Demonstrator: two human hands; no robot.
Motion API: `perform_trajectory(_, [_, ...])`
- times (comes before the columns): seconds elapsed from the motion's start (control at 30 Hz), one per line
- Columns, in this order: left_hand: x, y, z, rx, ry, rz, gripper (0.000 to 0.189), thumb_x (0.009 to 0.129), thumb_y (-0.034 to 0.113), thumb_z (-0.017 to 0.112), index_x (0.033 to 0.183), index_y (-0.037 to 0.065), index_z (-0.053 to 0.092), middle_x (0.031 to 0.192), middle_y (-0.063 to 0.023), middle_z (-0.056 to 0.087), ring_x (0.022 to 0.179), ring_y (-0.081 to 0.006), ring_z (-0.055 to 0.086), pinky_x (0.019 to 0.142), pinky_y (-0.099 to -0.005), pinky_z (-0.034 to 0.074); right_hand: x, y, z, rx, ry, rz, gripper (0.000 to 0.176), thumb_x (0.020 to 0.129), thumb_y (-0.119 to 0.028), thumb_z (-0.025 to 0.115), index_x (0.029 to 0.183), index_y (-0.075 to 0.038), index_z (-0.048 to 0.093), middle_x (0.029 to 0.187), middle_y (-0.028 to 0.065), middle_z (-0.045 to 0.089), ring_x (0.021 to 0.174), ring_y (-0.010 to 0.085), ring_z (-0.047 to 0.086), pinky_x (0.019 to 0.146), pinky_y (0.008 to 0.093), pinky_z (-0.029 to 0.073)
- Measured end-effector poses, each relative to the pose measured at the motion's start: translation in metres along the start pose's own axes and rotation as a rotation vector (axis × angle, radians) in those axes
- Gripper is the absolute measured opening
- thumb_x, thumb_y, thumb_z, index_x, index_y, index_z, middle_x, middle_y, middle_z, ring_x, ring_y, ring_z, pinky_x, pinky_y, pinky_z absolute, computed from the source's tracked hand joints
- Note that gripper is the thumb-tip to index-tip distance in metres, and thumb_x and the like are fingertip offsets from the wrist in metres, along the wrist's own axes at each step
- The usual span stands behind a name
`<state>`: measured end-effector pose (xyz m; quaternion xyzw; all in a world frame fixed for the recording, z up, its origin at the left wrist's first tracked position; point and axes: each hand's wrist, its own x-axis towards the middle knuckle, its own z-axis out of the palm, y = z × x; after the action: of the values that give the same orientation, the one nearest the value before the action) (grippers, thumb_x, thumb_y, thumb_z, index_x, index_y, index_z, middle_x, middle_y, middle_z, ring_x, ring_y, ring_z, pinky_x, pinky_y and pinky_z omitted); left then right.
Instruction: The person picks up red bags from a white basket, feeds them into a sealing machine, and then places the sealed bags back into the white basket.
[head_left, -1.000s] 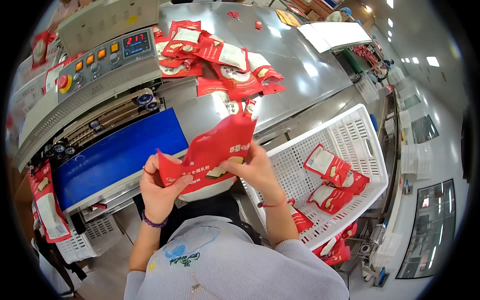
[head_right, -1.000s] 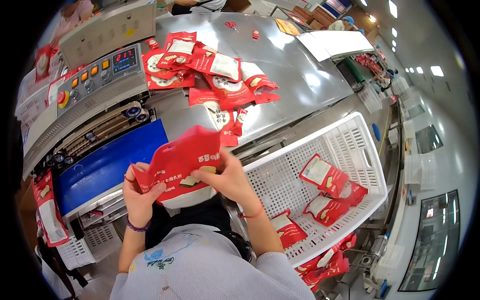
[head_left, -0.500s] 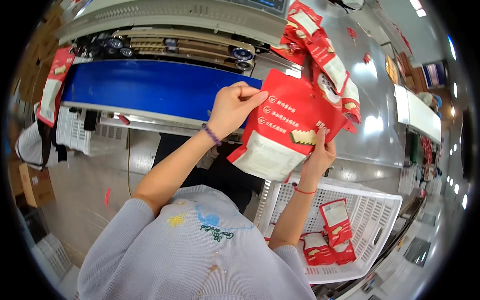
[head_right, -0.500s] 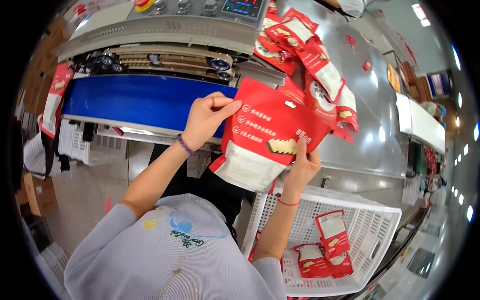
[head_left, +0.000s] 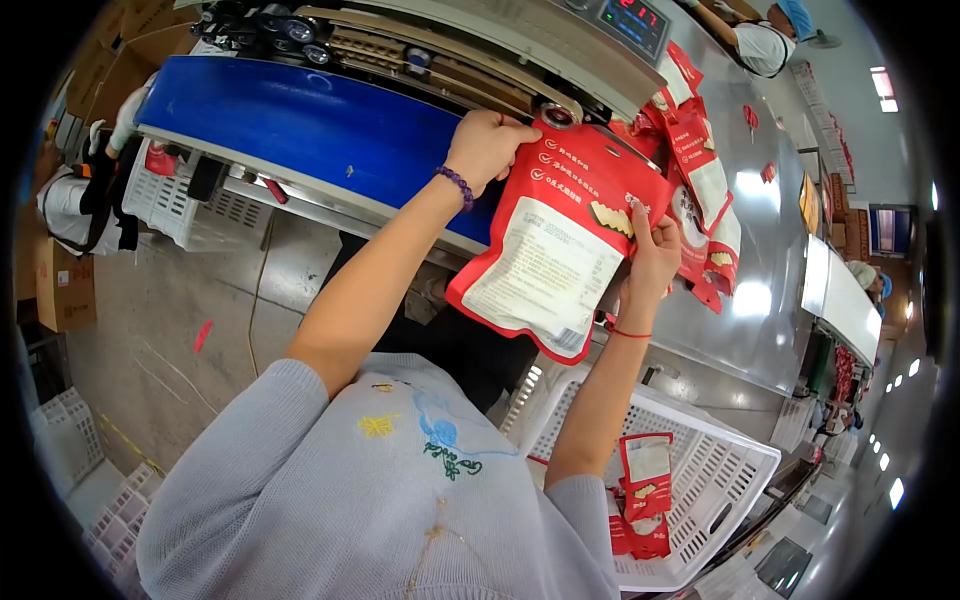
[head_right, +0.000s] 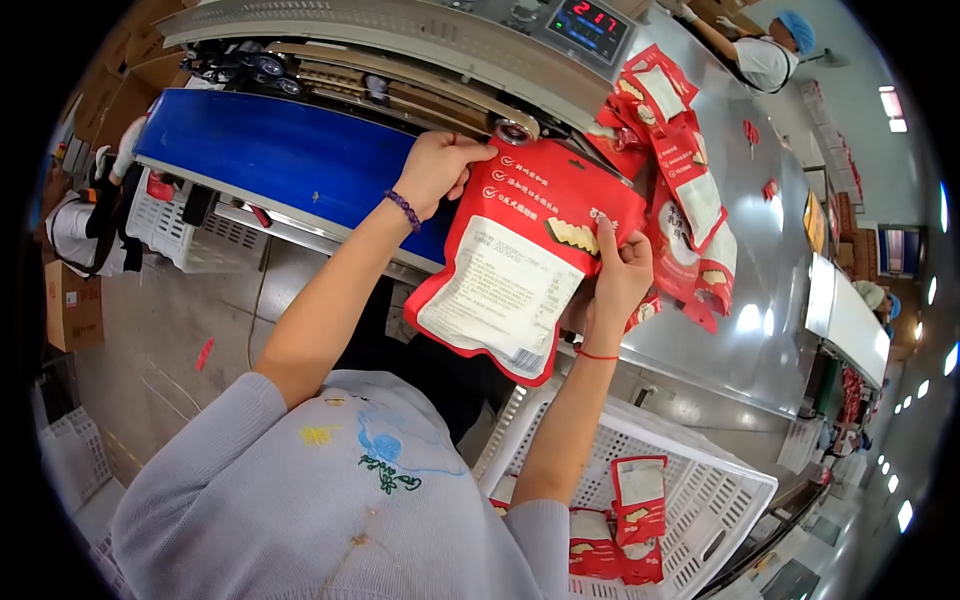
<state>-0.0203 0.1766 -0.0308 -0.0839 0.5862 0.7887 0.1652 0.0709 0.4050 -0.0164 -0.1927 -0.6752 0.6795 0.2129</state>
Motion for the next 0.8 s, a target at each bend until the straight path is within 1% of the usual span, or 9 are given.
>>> perform_trajectory(0.17, [-0.007,0.017,-0.031,0.081,0.052,0.045,0.018,0.083,0.015,0.069,0.079,-0.002,0.066,0.053,-0.0009,0.05,0.039,-0.008,0.038,0.036,-0.0256,0.028,0.001,-0.01,0.025,-0.068,-0.084,0.135,0.015,0.085,-0.013,0.072,0.085,-0.004,0.06,0.079,0.0003,0.066,0.064,0.0028,0.055,0.054,0.0169,0.041])
perform_trajectory(0.23, [-0.009,0.021,-0.051,0.378,0.06,0.028,0.019,0.082,0.019,0.069,0.083,0.0,0.068,0.059,-0.0046,0.057,0.047,-0.0114,0.051,0.043,-0.0263,0.04,0.009,-0.005,0.031,-0.2,-0.105,0.141,0.021,0.083,-0.019,0.075,0.087,-0.002,0.063,0.074,0.0007,0.064,0.058,0.0041,0.054,0.046,0.0187,0.042])
perform_trajectory(0.3, [-0.01,0.013,-0.074,0.912,0.245,0.752,0.018,0.088,0.019,0.065,0.093,0.002,0.07,0.064,0.0008,0.052,0.058,-0.005,0.048,0.051,-0.0199,0.037,0.005,-0.011,0.041,-0.305,-0.125,0.174,0.026,0.083,-0.023,0.075,0.088,0.0,0.062,0.074,0.0033,0.065,0.059,0.0082,0.059,0.048,0.0211,0.048])
perform_trajectory(0.37, [-0.07,0.058,-0.047,0.75,0.215,0.685,0.016,0.091,0.016,0.061,0.097,0.005,0.071,0.077,-0.0001,0.054,0.064,-0.0079,0.05,0.06,-0.0212,0.04,0.008,-0.002,0.046,-0.19,-0.217,0.2,0.029,0.086,-0.023,0.071,0.094,0.002,0.06,0.081,0.008,0.066,0.066,0.0126,0.064,0.053,0.0238,0.053])
perform_trajectory(0.47, [-0.156,0.095,0.017,0.653,-0.411,0.912,0.023,0.093,0.009,0.055,0.113,0.002,0.063,0.096,-0.0043,0.056,0.082,-0.0156,0.056,0.07,-0.0281,0.046,-0.019,-0.005,0.052,-0.059,-0.305,0.153,0.028,0.091,-0.022,0.066,0.103,0.002,0.057,0.092,0.0111,0.065,0.073,0.0153,0.066,0.057,0.0265,0.056])
perform_trajectory(0.5, [-0.186,0.09,0.047,0.395,-1.178,0.917,0.029,0.095,0.013,0.048,0.121,0.0,0.055,0.109,-0.0096,0.055,0.096,-0.0208,0.056,0.083,-0.0334,0.046,-0.032,-0.006,0.04,0.046,-0.317,0.251,0.027,0.092,-0.022,0.063,0.105,0.001,0.056,0.093,0.0112,0.065,0.075,0.016,0.066,0.058,0.0273,0.056])
perform_trajectory(0.57, [-0.278,0.085,0.102,-0.537,-1.805,0.643,0.022,0.09,0.026,0.061,0.093,0.005,0.065,0.084,-0.0101,0.064,0.089,-0.024,0.061,0.082,-0.044,0.046,-0.071,-0.012,-0.006,0.151,-0.456,0.279,0.025,0.098,-0.025,0.053,0.106,-0.001,0.055,0.092,0.01,0.065,0.076,0.019,0.067,0.057,0.0275,0.056])
perform_trajectory(0.67, [-0.304,0.069,0.127,-0.856,-2.036,0.5,0.022,0.089,0.026,0.062,0.094,0.004,0.064,0.085,-0.0102,0.063,0.09,-0.0238,0.06,0.083,-0.0438,0.046,-0.142,0.017,-0.105,0.309,-0.378,0.313,0.019,0.099,-0.019,0.047,0.099,-0.002,0.055,0.087,0.0139,0.065,0.069,0.0223,0.068,0.054,0.0288,0.055])
perform_trajectory(0.8, [-0.313,0.037,0.163,-0.904,-2.118,0.358,0.023,0.087,0.025,0.064,0.095,0.004,0.063,0.087,-0.0102,0.062,0.091,-0.0237,0.06,0.083,-0.0434,0.046,-0.228,0.078,-0.251,0.536,0.552,0.237,0.019,0.098,-0.021,0.051,0.104,-0.005,0.058,0.089,0.0056,0.064,0.077,0.015,0.062,0.065,0.0279,0.052])
